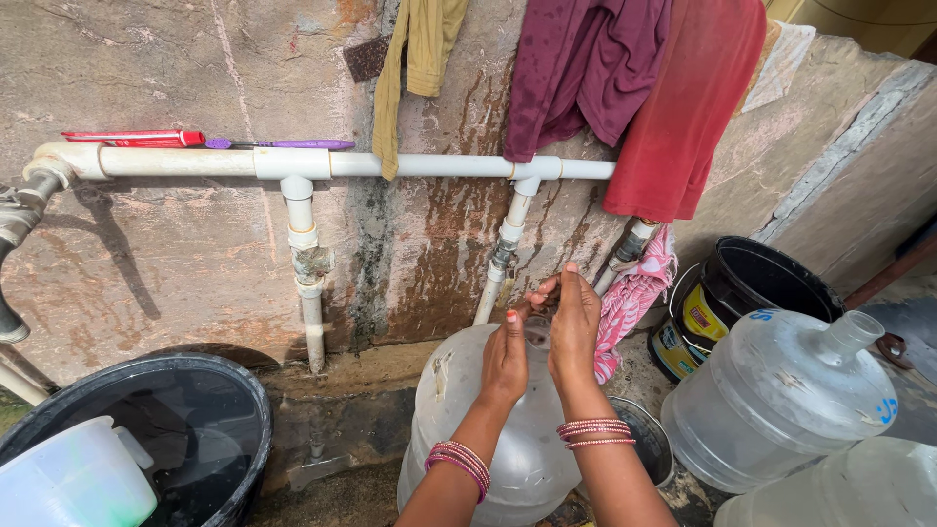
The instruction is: The person scrubs the mouth of a plastic water jug with a toothbrush, rinses it with water, and wipes the exterior of the jug with a yellow cloth.
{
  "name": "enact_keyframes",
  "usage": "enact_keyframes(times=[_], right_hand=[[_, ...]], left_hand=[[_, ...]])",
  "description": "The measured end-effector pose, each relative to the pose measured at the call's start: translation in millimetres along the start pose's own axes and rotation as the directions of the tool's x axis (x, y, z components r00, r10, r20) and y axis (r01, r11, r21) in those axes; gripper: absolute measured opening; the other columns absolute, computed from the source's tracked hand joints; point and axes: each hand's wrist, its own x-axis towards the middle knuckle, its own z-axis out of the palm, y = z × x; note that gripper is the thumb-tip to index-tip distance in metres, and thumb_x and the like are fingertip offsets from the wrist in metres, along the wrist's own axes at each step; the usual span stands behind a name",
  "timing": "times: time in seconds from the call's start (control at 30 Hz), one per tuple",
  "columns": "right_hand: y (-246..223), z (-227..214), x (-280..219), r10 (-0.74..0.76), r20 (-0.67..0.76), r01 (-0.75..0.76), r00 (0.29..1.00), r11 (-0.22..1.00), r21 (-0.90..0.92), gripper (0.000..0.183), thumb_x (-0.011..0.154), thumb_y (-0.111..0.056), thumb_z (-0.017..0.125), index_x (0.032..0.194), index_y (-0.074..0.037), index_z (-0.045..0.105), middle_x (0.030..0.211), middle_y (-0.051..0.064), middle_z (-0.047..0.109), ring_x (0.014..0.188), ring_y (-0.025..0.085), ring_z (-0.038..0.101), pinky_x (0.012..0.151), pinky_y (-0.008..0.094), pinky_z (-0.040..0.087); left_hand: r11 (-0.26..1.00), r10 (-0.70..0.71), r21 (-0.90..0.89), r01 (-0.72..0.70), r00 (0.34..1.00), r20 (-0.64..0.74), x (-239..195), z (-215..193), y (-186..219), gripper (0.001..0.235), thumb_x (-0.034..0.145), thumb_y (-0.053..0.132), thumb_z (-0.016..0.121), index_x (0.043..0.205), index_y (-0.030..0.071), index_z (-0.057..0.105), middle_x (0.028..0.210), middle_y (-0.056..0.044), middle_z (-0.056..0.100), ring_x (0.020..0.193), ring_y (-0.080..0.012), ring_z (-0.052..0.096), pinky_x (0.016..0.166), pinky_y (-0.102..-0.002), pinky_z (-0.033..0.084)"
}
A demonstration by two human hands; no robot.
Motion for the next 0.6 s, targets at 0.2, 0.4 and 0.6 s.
enact_keyframes(times=[0.2, 0.4, 0.6], right_hand=[[-7, -19, 9, 0.245, -0.022, -0.239, 0.969, 0.959, 0.151, 0.037, 0.107, -0.034, 0.049, 0.086, -0.006, 0.06, 0.079, 0.01, 0.066, 0.081, 0.026, 0.071, 0.078, 0.038, 0.057], [-17, -86, 39, 0.542, 0.109, -0.45, 0.833, 0.55, 0.704, 0.021, 0.107, -0.02, 0.058, 0.094, -0.004, 0.063, 0.097, 0.012, 0.069, 0.101, 0.025, 0.067, 0.096, 0.04, 0.056], [23, -214, 21, -0.19, -0.332, 0.202, 0.924, 0.979, 0.004, 0.032, 0.114, -0.03, 0.05, 0.097, -0.006, 0.061, 0.09, 0.011, 0.065, 0.088, 0.025, 0.066, 0.086, 0.04, 0.055]], left_hand=[[0.99, -0.135, -0.033, 0.136, 0.99, 0.03, 1, -3, -9, 0.052, 0.105, 0.04, 0.042, 0.124, -0.001, 0.069, 0.11, -0.016, 0.076, 0.103, -0.0274, 0.072, 0.092, -0.037, 0.053], [0.964, -0.045, -0.254, 0.074, 0.992, 0.12, -1, -7, -15, 0.041, 0.101, 0.022, 0.041, 0.12, -0.001, 0.07, 0.116, -0.009, 0.075, 0.098, -0.0152, 0.07, 0.088, -0.03, 0.054], [0.948, -0.106, -0.28, 0.148, 0.981, 0.161, -1, -17, -12, 0.04, 0.1, 0.018, 0.042, 0.118, -0.002, 0.071, 0.112, -0.011, 0.075, 0.097, -0.0155, 0.069, 0.088, -0.031, 0.054]])
